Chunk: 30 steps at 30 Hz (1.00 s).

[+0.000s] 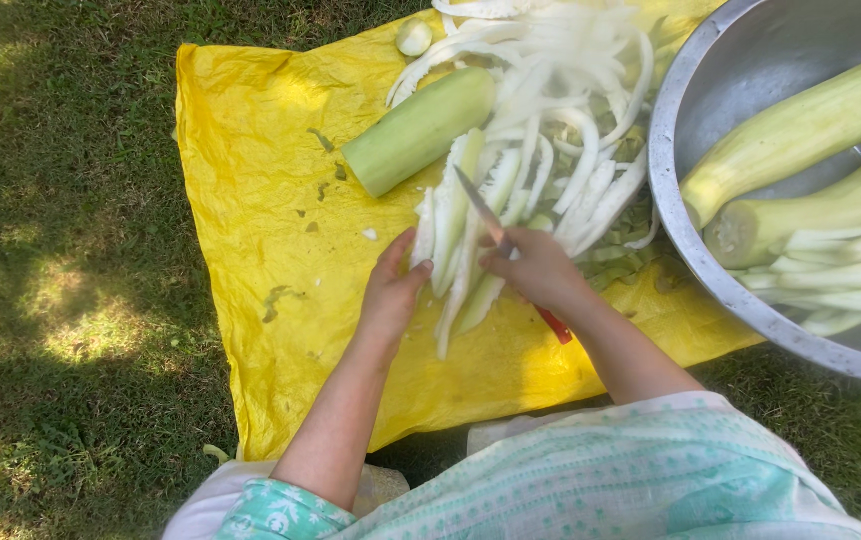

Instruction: The person peels the skin from several long green gourds using a knife while sitting outdoors on a yellow plastic sheet.

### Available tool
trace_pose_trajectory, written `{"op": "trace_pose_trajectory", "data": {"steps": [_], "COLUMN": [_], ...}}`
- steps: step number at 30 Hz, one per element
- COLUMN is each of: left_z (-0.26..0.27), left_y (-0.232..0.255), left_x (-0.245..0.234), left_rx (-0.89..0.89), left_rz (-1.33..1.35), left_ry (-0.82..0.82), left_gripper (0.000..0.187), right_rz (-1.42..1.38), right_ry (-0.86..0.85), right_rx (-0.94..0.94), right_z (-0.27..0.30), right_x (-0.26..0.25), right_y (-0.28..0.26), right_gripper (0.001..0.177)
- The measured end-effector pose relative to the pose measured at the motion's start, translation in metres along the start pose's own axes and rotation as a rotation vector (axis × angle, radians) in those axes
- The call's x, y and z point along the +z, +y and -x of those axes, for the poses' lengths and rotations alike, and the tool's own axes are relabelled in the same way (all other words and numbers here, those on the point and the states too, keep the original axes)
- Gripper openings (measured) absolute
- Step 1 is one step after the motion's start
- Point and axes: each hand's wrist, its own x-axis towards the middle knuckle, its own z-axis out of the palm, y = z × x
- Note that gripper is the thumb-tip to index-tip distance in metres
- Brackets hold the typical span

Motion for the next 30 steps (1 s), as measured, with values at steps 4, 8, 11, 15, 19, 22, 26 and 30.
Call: {"op": "trace_pose_trajectory", "data": {"steps": [4, 8, 11, 15, 19, 22, 26, 30], "left_z": [0.001, 0.001, 0.0, -0.002, -0.001, 0.002, -0.001, 0.013], "left_y": [0.004, 0.002, -0.003, -0.008, -0.004, -0.007, -0.013, -0.001], "left_x": [-0.003, 0.002, 0.006, 0.006, 0.008, 0.013, 0.03, 0.025], "left_rx": [-0.048, -0.005, 0.025, 0.066, 0.084, 0.063, 0.205, -0.046], "left_rz": [-0.079, 0.012, 0.019, 0.12, 0.116, 0.221, 0.049, 0.149], "left_ry": [0.083, 0.062, 0.057, 0.027, 0.069, 0.089, 0.15, -0.301], "left_gripper": [0.058, 0.055, 0.053, 0.051, 0.051, 0.047, 0.027, 0.024], "right_rz": [0.407, 0.744, 0.876, 0.885, 0.961, 1.007, 1.048, 1.01], "right_ry": [0.249, 0.276, 0.182, 0.256, 0.243, 0.225, 0.176, 0.133], "right_rx": [0.052, 0.098, 0.228, 0.132, 0.097, 0.093, 0.073, 0.075], "right_z": [-0.002, -0.007, -0.006, 0.005, 0.017, 0.036, 0.052, 0.046], "right_x": [-0.041, -0.032, -0.013, 0.005, 0.007, 0.008, 0.015, 0.006], "right_y": [0.015, 0.033, 0.033, 0.032, 0.005, -0.022, -0.061, -0.1], "right_gripper": [0.031, 0.033, 0.056, 0.066, 0.077, 0.087, 0.086, 0.081]}}
